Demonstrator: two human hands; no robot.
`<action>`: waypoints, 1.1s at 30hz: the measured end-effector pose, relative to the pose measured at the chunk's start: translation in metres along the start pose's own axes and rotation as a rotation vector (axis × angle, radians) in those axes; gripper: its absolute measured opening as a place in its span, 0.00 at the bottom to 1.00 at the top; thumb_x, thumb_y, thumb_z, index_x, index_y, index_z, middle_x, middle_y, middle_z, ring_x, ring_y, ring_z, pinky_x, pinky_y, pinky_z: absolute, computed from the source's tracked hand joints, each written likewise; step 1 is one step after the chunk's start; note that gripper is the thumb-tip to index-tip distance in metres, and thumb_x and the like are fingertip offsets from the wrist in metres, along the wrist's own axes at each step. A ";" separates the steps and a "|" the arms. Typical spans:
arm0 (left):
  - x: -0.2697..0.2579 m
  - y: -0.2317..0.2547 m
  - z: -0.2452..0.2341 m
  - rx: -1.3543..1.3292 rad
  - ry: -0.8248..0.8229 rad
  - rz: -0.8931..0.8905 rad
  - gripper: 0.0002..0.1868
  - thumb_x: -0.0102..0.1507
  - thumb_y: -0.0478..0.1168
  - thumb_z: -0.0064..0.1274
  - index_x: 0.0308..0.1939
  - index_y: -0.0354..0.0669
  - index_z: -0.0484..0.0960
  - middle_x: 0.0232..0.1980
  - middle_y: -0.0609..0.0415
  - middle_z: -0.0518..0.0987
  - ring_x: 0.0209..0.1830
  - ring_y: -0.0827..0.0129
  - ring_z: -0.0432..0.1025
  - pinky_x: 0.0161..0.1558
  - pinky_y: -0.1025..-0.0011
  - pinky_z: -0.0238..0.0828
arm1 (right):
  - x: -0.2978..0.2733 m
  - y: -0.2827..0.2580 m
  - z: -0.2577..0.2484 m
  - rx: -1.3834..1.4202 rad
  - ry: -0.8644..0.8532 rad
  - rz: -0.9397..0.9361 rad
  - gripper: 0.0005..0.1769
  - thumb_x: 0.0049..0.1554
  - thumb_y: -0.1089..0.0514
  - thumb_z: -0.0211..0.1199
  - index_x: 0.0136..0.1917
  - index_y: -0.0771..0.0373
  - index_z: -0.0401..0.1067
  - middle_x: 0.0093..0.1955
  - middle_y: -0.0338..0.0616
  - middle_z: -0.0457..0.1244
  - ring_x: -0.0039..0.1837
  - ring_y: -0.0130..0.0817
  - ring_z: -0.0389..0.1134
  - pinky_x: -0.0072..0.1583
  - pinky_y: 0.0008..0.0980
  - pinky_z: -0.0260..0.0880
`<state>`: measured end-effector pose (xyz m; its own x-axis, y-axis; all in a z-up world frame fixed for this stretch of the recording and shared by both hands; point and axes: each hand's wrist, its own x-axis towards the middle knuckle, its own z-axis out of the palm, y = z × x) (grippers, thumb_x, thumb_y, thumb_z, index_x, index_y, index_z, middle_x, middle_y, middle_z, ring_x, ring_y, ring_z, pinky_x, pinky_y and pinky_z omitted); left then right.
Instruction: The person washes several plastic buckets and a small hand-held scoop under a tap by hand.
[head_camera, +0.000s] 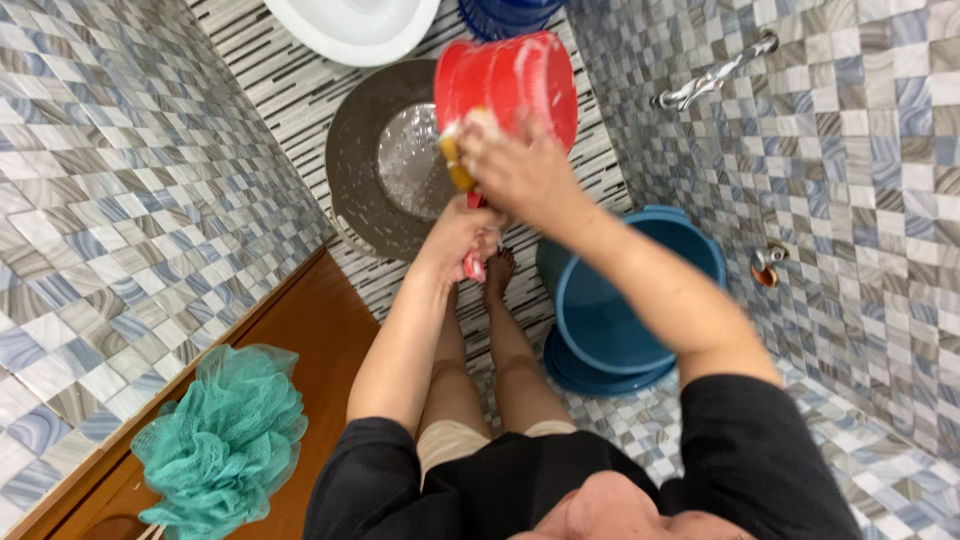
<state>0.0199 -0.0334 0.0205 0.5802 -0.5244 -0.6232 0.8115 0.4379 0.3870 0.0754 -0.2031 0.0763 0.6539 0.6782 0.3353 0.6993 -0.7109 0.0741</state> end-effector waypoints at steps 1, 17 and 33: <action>-0.002 0.003 0.003 0.006 0.002 0.013 0.08 0.62 0.25 0.50 0.41 0.37 0.69 0.21 0.63 0.64 0.12 0.81 0.55 0.15 0.79 0.50 | -0.001 0.007 -0.001 -0.041 -0.030 -0.030 0.20 0.56 0.58 0.68 0.62 0.55 0.76 0.69 0.33 0.64 0.77 0.29 0.61 0.79 0.64 0.32; -0.009 0.020 -0.025 -0.286 -0.089 0.017 0.49 0.58 0.75 0.40 0.58 0.29 0.71 0.34 0.53 0.77 0.11 0.88 0.51 0.10 0.88 0.47 | -0.074 0.000 -0.026 0.749 0.541 0.497 0.11 0.60 0.69 0.62 0.56 0.63 0.73 0.65 0.44 0.68 0.73 0.42 0.65 0.80 0.47 0.58; 0.009 -0.027 -0.029 0.010 -0.077 -0.103 0.42 0.65 0.75 0.36 0.50 0.34 0.72 0.22 0.66 0.55 0.13 0.82 0.46 0.14 0.79 0.42 | -0.038 0.018 0.005 0.747 0.125 0.536 0.40 0.66 0.48 0.63 0.81 0.72 0.54 0.84 0.68 0.43 0.84 0.64 0.40 0.81 0.56 0.36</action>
<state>0.0013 -0.0285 -0.0153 0.4974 -0.6209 -0.6059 0.8673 0.3717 0.3311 0.0650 -0.2407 0.0606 0.9380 0.2380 0.2519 0.3456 -0.5895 -0.7301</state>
